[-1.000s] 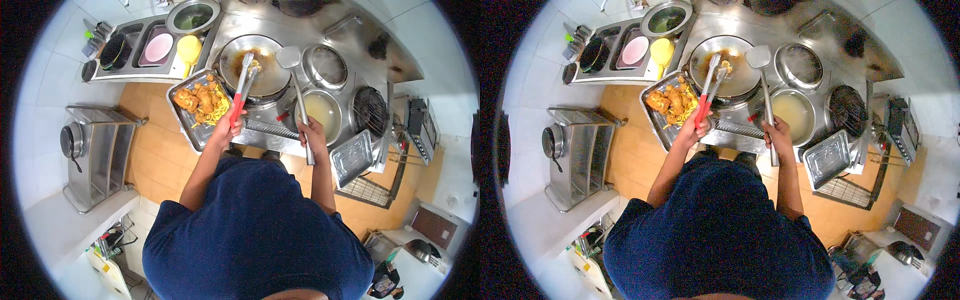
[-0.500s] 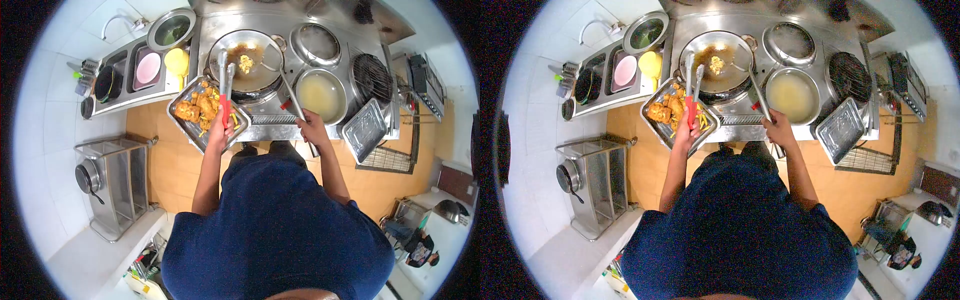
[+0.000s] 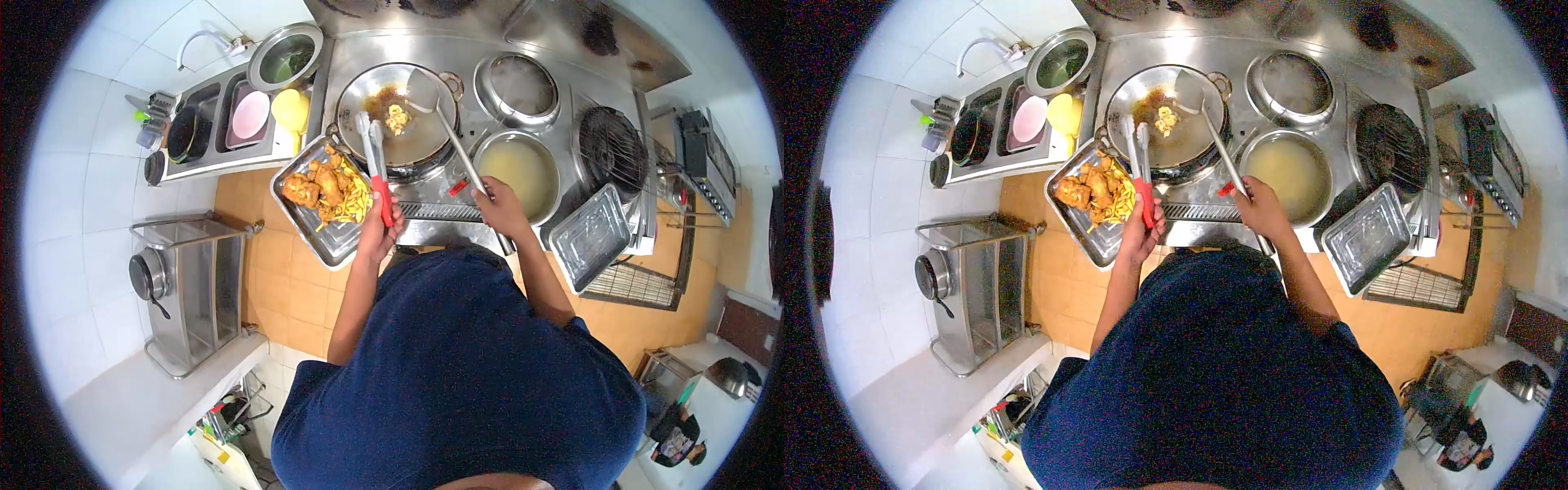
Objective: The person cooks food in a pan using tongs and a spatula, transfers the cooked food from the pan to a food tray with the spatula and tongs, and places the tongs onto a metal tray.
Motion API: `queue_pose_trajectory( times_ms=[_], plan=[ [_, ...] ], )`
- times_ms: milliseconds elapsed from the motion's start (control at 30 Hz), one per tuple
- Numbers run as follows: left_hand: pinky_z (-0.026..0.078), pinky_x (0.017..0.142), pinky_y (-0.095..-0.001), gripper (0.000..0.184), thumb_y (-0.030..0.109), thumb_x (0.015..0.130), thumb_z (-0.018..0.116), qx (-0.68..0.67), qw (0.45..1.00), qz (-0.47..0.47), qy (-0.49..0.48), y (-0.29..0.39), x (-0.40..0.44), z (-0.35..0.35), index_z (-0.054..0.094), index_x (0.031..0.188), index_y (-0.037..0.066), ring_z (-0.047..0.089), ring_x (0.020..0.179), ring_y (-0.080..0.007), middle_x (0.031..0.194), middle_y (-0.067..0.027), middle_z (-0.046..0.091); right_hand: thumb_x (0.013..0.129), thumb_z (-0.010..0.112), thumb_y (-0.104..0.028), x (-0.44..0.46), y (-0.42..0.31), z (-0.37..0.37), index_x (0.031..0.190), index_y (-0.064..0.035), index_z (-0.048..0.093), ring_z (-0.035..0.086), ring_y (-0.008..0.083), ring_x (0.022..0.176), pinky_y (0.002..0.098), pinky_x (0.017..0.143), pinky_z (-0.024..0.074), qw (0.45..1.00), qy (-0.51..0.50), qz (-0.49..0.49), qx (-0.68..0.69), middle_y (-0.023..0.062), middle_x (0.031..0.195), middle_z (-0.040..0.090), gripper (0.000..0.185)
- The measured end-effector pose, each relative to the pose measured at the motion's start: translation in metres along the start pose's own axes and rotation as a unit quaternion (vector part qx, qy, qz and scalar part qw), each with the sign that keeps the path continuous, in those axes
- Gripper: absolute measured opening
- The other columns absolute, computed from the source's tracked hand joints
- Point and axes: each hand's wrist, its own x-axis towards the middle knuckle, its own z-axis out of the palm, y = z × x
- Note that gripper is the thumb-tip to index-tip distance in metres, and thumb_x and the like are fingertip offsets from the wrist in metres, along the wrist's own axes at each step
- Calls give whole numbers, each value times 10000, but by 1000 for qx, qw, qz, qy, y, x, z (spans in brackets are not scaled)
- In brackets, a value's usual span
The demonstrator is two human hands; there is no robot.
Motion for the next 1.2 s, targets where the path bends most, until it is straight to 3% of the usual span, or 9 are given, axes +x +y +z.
queue_pose_trajectory(
  times_ms=[67, 100, 167, 300, 367, 500, 600, 1033, 1200],
  plan=[
    [469, 600, -266, 456, 474, 1047, 419, -42, 999, -4, 21, -2, 3, 15, 543, 1132, 44, 559, 668, -142, 810, -39, 576, 963, 598, -187, -8, 3, -11, 1113, 10, 581, 574, 150, 595, 324, 545, 466, 998, -36, 36, 42, 83, 739, 598, 248],
    [524, 730, -291, 428, 440, 1046, 443, -40, 998, -1, -38, -6, 9, 2, 545, 1170, 43, 623, 797, -170, 919, -65, 626, 967, 590, -183, -11, 11, -17, 1114, 8, 566, 576, 155, 593, 326, 544, 467, 997, -49, 28, 58, 89, 752, 603, 243],
    [539, 768, -313, 407, 409, 1047, 457, -13, 999, 8, -44, -5, 7, 13, 544, 1192, 38, 645, 834, -190, 949, -79, 644, 976, 569, -185, -7, 37, -31, 1121, -9, 509, 570, 174, 555, 344, 518, 467, 990, -102, 67, 67, 96, 763, 598, 235],
    [563, 832, -358, 347, 319, 1030, 527, -39, 995, 16, -90, -12, 16, 25, 536, 1224, 31, 675, 887, -238, 968, -108, 662, 981, 564, -207, 1, 19, -36, 1107, -49, 511, 509, 137, 454, 319, 420, 419, 991, -73, 111, -12, 45, 664, 533, 208],
    [569, 856, -373, 296, 283, 1018, 556, -52, 996, -2, -69, -17, 17, 31, 544, 1162, 24, 678, 878, -252, 942, -123, 663, 982, 574, -209, 2, 18, -30, 1044, -64, 517, 453, 98, 425, 290, 384, 372, 987, -76, 121, 77, 1, 617, 479, 168],
    [569, 837, -369, 242, 276, 1002, 580, -24, 998, 2, -52, -20, 16, 46, 552, 1075, 46, 689, 872, -263, 909, -120, 673, 984, 589, -185, 15, -6, -42, 953, -101, 505, 381, 56, 393, 243, 355, 326, 890, -202, 246, 327, -47, 578, 415, 123],
    [575, 836, -345, 236, 258, 1004, 580, 7, 1000, 13, -20, -21, 15, 55, 518, 1054, 37, 684, 859, -226, 917, -115, 667, 986, 594, -165, 34, -7, -51, 947, -118, 490, 358, 38, 383, 212, 341, 296, 837, -261, 272, 397, -63, 575, 390, 121],
    [576, 771, -347, 245, 153, 934, 584, 25, 1000, 5, -7, -45, 2, 66, 464, 1128, 62, 688, 840, -245, 897, -120, 660, 944, 635, -147, 44, 5, -13, 1004, -94, 493, 416, 68, 414, 241, 373, 355, 904, -247, 219, 272, -30, 605, 459, 163],
    [549, 617, -312, 243, 97, 885, 582, 18, 998, 27, 55, -48, 3, 70, 449, 1084, 58, 658, 691, -215, 800, -96, 627, 933, 633, -121, 48, 13, -19, 1019, -78, 494, 423, 71, 429, 242, 382, 361, 923, -245, 182, 235, -20, 627, 473, 170]
  ],
)
